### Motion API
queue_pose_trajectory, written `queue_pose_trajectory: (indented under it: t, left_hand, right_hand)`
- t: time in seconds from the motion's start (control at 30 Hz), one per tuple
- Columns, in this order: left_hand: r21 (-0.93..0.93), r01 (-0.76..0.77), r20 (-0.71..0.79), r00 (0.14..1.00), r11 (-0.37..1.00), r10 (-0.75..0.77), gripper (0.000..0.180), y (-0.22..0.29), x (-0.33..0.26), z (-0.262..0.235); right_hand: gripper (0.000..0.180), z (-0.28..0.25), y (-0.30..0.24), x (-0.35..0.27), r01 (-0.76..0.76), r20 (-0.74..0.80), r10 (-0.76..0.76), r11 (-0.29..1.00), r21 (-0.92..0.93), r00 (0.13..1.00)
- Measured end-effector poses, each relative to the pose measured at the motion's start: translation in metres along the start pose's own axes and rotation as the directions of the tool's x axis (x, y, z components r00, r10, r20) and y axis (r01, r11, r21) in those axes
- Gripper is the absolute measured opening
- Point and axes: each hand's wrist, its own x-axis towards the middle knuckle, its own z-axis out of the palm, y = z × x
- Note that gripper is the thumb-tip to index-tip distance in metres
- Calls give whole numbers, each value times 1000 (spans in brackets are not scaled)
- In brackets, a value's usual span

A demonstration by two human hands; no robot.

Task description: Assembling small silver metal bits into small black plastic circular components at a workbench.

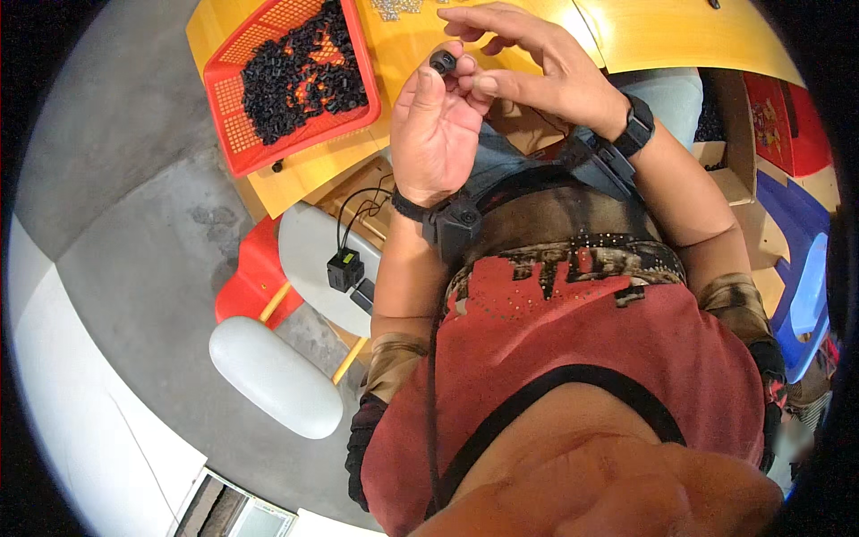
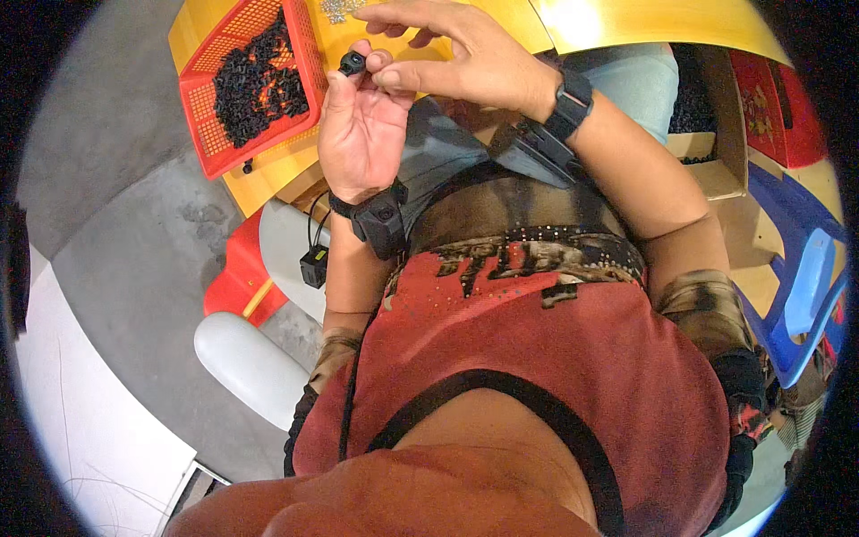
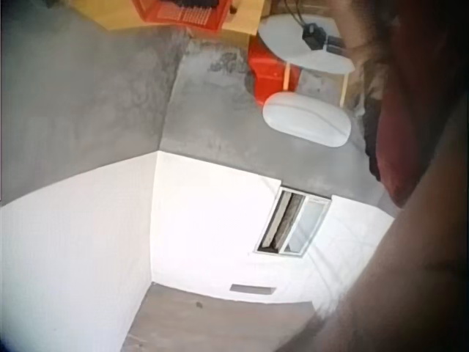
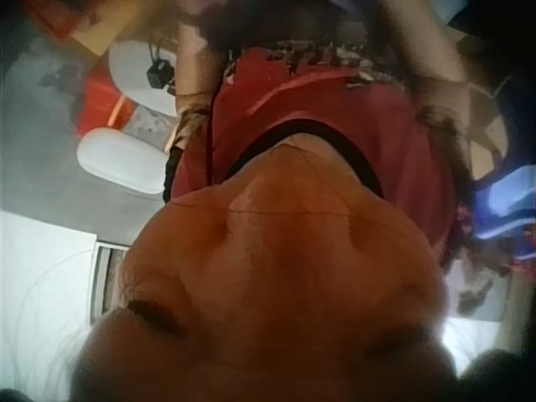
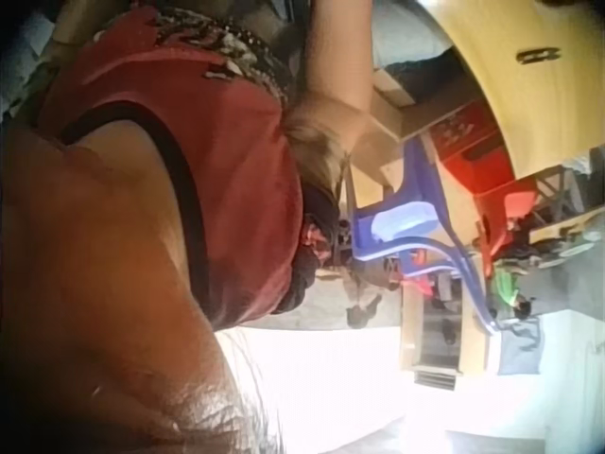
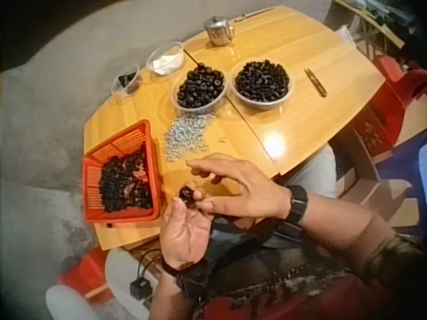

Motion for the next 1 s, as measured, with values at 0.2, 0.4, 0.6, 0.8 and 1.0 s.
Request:
queue_pose_trajectory:
  t: [0.2, 0.4, 0.6, 0.8, 1.0]
  left_hand:
    - [-161, 10, 154, 988, 987, 16, 37, 1, -2, 16]
    - [-150, -89, 202, 972, 985, 118, 41, -5, -11, 18]
    - [-68, -107, 160, 980, 992, 116, 38, -7, -19, 21]
    - [-123, -41, 141, 988, 992, 58, 36, -6, -22, 18]
    - [-157, 21, 272, 962, 987, 23, 41, 4, -22, 13]
  right_hand:
    - [81, 19, 13, 1, 43, 95, -52, 994, 96, 994]
    - [41, 43, 0, 2, -87, 37, 86, 995, 42, 996]
    - [32, 45, -9, -1, -106, -2, 106, 994, 3, 994]
    - [31, 45, -12, -4, -56, -3, 56, 988, -146, 998]
    - [42, 43, -7, -1, 188, -58, -191, 980, -62, 980]
